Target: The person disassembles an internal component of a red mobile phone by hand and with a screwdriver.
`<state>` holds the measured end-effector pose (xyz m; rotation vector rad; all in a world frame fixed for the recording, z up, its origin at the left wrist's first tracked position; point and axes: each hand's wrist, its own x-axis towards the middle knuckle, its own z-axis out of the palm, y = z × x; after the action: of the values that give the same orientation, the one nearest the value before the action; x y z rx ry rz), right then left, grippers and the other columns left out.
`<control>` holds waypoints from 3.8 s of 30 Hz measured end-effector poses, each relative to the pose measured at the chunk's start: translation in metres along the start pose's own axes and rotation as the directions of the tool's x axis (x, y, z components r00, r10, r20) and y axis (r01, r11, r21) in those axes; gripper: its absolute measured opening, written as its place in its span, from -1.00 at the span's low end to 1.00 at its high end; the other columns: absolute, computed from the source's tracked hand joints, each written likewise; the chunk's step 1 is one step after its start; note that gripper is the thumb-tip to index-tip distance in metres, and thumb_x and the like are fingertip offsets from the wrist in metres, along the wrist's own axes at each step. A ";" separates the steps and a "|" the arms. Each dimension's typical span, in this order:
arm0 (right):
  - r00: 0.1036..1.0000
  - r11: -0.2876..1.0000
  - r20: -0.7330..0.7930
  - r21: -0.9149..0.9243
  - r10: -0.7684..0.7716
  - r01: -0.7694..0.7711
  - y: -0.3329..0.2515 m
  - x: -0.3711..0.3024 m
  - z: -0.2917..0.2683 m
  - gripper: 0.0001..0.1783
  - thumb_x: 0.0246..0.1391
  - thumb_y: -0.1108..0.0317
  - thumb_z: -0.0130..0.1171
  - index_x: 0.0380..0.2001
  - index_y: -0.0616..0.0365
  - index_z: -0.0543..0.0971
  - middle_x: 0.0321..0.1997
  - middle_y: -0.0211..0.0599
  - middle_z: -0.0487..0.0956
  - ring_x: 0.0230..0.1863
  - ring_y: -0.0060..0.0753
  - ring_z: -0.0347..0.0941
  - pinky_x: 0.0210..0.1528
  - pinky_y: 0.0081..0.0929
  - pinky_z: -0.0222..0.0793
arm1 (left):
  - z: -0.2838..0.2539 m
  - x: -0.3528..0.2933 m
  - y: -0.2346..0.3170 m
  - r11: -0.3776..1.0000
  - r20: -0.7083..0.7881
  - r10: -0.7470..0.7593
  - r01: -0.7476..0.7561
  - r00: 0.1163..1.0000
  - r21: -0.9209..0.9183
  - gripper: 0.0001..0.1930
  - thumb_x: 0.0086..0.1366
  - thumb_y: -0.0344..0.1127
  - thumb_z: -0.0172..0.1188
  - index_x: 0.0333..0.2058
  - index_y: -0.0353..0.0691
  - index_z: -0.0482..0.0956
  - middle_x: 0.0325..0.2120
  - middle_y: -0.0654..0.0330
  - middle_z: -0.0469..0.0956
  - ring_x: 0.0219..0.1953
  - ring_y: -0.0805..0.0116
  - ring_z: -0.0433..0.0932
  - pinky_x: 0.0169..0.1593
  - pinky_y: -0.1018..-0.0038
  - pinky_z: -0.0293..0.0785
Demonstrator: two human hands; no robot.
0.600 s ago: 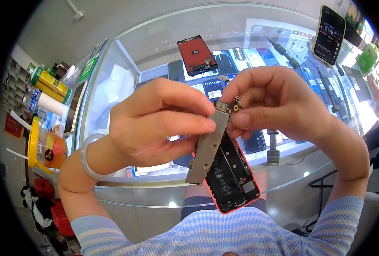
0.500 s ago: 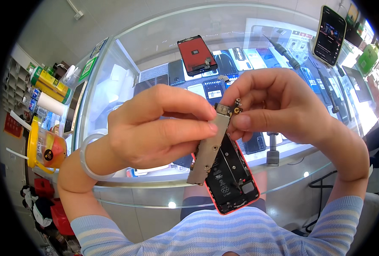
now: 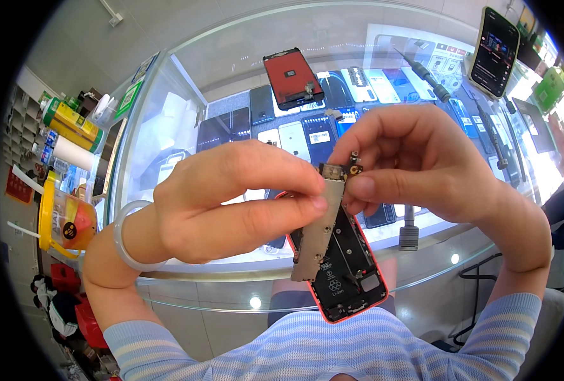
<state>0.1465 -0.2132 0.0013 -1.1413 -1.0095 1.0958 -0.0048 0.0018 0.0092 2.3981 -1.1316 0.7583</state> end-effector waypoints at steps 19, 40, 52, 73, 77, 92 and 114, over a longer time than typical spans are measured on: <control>0.998 0.998 -0.015 -0.020 0.058 -0.058 -0.010 -0.005 0.003 -0.71 0.22 0.62 0.19 0.00 0.47 0.58 -0.25 -0.09 0.74 -0.24 -0.43 0.72 -0.20 -0.60 0.66 | 0.005 -0.003 0.001 0.996 -0.066 0.064 -0.068 0.996 -0.056 -0.80 -0.01 -0.62 0.38 -0.35 -0.56 0.67 -0.21 -0.06 0.60 -0.30 0.10 0.66 -0.34 0.39 0.64; 0.954 0.953 0.068 0.072 0.290 -0.295 -0.010 -0.011 0.014 -0.48 0.14 0.66 0.32 0.16 0.43 0.42 -0.07 -0.06 0.70 -0.01 -0.41 0.66 0.08 -0.51 0.59 | 0.002 -0.003 0.008 0.984 -0.065 -0.062 0.072 0.996 0.162 -0.63 -0.13 -0.64 0.55 -0.30 -0.19 0.72 -0.19 0.24 0.57 -0.30 0.28 0.60 -0.31 0.44 0.52; 0.970 0.923 -0.174 -0.315 0.172 -0.220 -0.016 -0.015 0.031 -0.34 -0.17 0.56 0.60 -0.07 0.23 0.37 -0.14 -0.26 0.62 -0.24 -0.59 0.65 -0.29 -0.70 0.57 | 0.010 0.002 0.001 0.925 -0.086 0.002 0.031 0.996 0.378 -0.65 -0.16 -0.58 0.49 -0.30 -0.21 0.69 -0.17 0.19 0.64 -0.23 0.14 0.56 -0.26 0.38 0.51; 0.903 0.895 -0.136 0.257 0.407 -0.365 -0.023 -0.012 0.002 -0.44 0.01 0.49 0.34 0.09 0.52 0.49 -0.20 -0.02 0.67 -0.36 -0.41 0.66 -0.40 -0.56 0.65 | 0.009 -0.002 -0.019 0.890 0.077 -0.391 0.398 0.917 -0.223 -0.71 0.03 -0.57 0.47 -0.22 -0.30 0.73 -0.24 0.06 0.72 -0.19 0.16 0.72 -0.15 0.41 0.62; 0.968 0.967 -0.124 -0.103 0.220 -0.234 -0.023 -0.016 0.006 -0.26 -0.16 0.37 0.55 0.11 0.44 0.49 -0.18 -0.07 0.67 -0.28 -0.40 0.68 -0.33 -0.53 0.67 | 0.010 -0.004 -0.018 0.878 0.067 -0.419 0.422 0.906 -0.224 -0.77 0.09 -0.60 0.42 -0.23 -0.29 0.75 -0.33 0.06 0.73 -0.29 0.22 0.73 -0.23 0.45 0.64; 0.998 0.684 0.049 -0.728 -0.034 0.059 -0.013 -0.021 0.011 -0.82 0.03 0.55 0.27 -0.25 0.35 0.62 -0.51 -0.31 0.62 -0.60 -0.67 0.51 -0.55 -0.67 0.31 | -0.002 0.000 -0.014 0.680 0.264 -0.618 0.672 0.741 -0.292 -0.89 0.12 -0.51 0.40 -0.35 -0.27 0.70 -0.23 0.19 0.62 -0.23 0.39 0.59 -0.20 0.52 0.51; 0.956 0.801 0.002 -0.546 0.292 -0.244 -0.020 -0.022 0.018 -0.75 -0.07 0.61 0.39 -0.26 0.30 0.62 -0.62 -0.40 0.61 -0.60 -0.70 0.52 -0.54 -0.71 0.32 | 0.014 -0.011 -0.019 0.757 0.287 -0.525 0.593 0.802 -0.274 -0.93 0.12 -0.50 0.40 -0.41 -0.25 0.68 -0.31 0.25 0.60 -0.36 0.43 0.53 -0.35 0.52 0.41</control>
<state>0.1278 -0.2335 0.0229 -1.7531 -1.3033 1.1177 0.0087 0.0115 -0.0106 2.3291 -0.4769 0.1033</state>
